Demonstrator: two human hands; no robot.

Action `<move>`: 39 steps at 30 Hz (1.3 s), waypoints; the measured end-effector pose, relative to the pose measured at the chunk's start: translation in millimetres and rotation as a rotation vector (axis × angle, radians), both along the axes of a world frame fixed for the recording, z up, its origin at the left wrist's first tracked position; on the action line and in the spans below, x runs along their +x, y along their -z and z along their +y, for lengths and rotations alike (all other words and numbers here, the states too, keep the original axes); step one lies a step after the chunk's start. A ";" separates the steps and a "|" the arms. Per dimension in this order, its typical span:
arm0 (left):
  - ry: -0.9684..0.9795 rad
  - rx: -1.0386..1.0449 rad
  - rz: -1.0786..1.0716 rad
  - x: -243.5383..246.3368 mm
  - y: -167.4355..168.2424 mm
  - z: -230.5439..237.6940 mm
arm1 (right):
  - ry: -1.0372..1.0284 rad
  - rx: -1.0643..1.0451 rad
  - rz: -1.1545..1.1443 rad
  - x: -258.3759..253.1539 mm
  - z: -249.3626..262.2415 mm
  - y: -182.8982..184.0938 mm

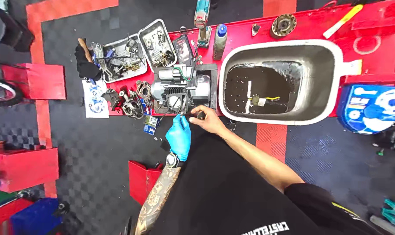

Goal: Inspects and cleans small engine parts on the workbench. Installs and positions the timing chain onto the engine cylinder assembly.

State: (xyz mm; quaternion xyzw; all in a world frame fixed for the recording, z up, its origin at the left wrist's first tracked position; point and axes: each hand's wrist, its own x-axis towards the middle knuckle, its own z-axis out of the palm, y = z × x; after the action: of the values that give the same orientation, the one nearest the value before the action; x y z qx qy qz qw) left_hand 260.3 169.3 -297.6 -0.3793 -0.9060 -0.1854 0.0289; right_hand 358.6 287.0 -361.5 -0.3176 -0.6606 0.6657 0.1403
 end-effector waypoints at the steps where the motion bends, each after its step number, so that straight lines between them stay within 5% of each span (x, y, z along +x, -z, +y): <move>1: -0.039 0.021 -0.111 3.2 -2.3 2.1 | -0.008 -0.095 0.018 1.2 6.3 -1.5; 6: -0.349 0.365 -0.640 13.3 -19.3 29.4 | -0.052 -0.620 0.225 5.3 30.6 -1.8; 8: -0.380 0.342 -0.567 15.4 -22.4 37.0 | -0.057 -0.665 0.251 6.1 39.0 -3.8; 12: -0.262 -0.029 -0.021 18.5 -21.0 37.5 | -0.020 -0.763 0.333 3.6 47.3 -4.6; 20: -0.269 -0.195 0.175 6.4 -31.1 46.0 | -0.030 -1.048 0.433 8.1 46.9 -6.5; 27: -0.247 -0.181 0.196 1.7 -31.4 45.9 | -0.031 -1.169 0.440 7.4 36.1 -7.1; 34: -0.344 0.063 -0.191 0.1 -31.2 55.8 | 0.083 -1.284 0.359 -7.2 19.5 -7.5; 39: -0.325 0.153 -0.247 -0.8 -28.1 55.2 | 0.218 -1.454 0.265 -25.3 21.1 -17.3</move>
State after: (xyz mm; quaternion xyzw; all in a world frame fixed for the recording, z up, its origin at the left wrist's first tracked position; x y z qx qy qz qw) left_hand 259.5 224.5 -269.4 -0.1993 -0.9352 -0.2917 -0.0242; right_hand 333.3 308.1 -344.2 -0.3111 0.0038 0.9496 0.0386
